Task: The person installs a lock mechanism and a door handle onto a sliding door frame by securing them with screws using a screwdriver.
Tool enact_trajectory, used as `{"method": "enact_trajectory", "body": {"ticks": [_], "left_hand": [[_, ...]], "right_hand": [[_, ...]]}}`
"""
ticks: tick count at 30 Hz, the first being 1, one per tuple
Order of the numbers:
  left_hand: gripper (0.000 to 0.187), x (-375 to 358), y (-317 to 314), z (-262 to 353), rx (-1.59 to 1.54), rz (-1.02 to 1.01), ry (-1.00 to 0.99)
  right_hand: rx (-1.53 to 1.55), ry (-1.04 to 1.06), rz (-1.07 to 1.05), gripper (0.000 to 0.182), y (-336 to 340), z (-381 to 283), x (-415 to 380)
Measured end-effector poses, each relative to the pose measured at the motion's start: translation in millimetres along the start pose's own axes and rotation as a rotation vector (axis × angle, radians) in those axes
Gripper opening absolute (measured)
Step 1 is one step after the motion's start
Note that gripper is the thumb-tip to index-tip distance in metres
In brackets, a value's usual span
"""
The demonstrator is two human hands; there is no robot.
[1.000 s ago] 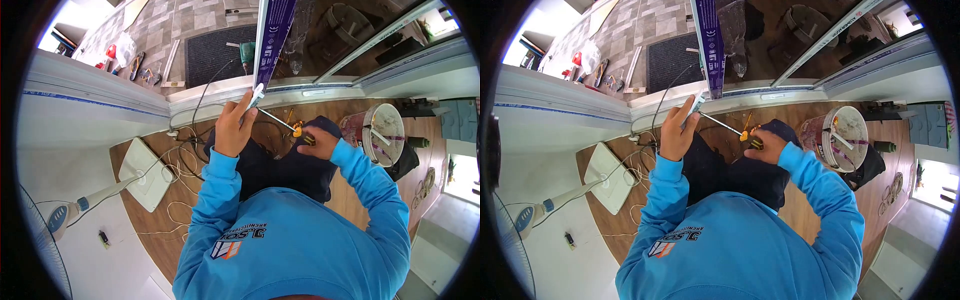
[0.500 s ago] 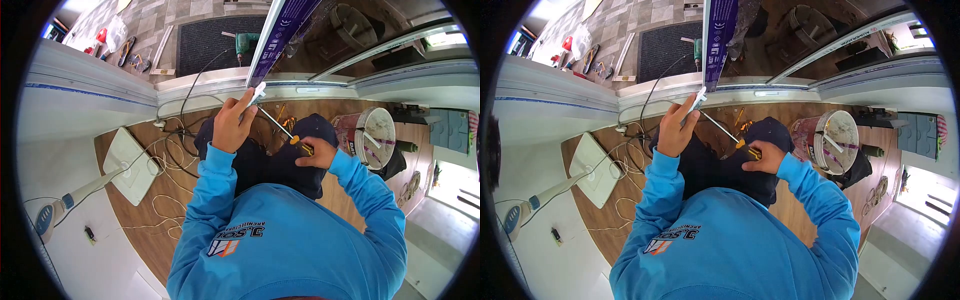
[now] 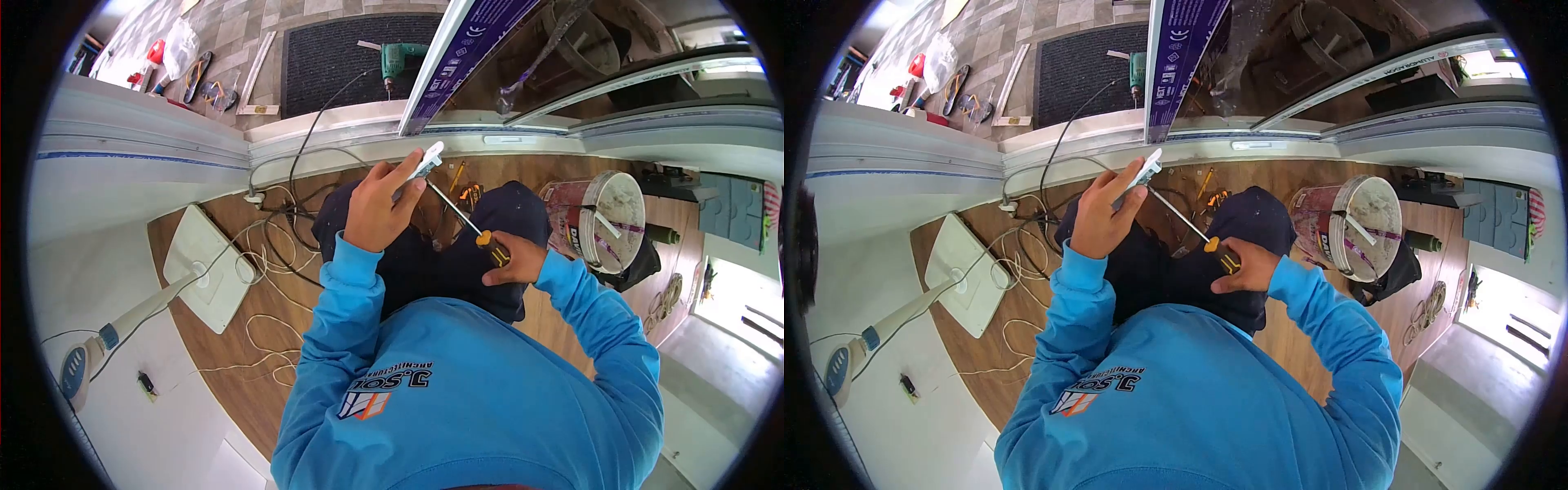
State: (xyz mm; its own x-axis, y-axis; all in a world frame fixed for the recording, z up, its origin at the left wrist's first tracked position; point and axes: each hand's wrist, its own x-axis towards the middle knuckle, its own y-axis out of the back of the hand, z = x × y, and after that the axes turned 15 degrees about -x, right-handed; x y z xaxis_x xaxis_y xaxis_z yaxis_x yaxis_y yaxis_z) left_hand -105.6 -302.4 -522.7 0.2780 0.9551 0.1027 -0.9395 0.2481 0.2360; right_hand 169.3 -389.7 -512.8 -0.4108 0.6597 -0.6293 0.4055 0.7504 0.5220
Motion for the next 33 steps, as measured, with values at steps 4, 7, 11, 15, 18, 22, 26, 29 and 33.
{"method": "enact_trajectory", "body": {"ticks": [4, 7, 11, 15, 18, 22, 26, 29, 33], "left_hand": [[0.04, 1.8, 7.3, 5.4, -0.055, -0.002, -0.026], [0.04, 2.3, 10.8, 11.4, -0.074, -0.034, 0.004], [0.04, 2.0, 13.3, 9.3, -0.091, -0.025, -0.014], [0.041, -0.8, 14.5, 12.4, -0.064, -0.052, 0.044], [0.042, -3.5, 14.6, 6.8, -0.076, -0.022, 0.02], [0.043, -3.9, 14.9, 7.6, -0.073, -0.051, -0.01], [0.045, -4.3, 14.2, 9.1, -0.061, -0.064, 0.009], [0.045, -8.2, 8.4, 8.2, -0.084, -0.069, 0.021], [0.045, -8.9, 6.1, 2.7, -0.109, -0.047, -0.022]], "right_hand": [[0.303, 0.08, -0.26, 0.055, 9.8, 0.0, -3.4], [0.323, -0.206, -0.303, 0.054, 4.4, -8.8, -4.0], [0.372, -0.126, -0.253, 0.053, 1.1, -5.0, -1.2], [-0.032, 0.006, -0.063, 0.059, -0.9, -14.0, -4.7], [0.126, 0.073, -0.107, 0.051, -2.8, -4.3, -3.6], [0.266, -0.073, -0.172, 0.059, 1.1, -7.4, -7.5], [0.188, -0.04, -0.218, 0.061, 6.3, -10.5, -6.0], [0.11, -0.074, -0.307, 0.059, 9.4, -19.5, -8.0], [0.031, -0.084, 0.046, 0.047, -7.7, -12.1, -11.5]]}}
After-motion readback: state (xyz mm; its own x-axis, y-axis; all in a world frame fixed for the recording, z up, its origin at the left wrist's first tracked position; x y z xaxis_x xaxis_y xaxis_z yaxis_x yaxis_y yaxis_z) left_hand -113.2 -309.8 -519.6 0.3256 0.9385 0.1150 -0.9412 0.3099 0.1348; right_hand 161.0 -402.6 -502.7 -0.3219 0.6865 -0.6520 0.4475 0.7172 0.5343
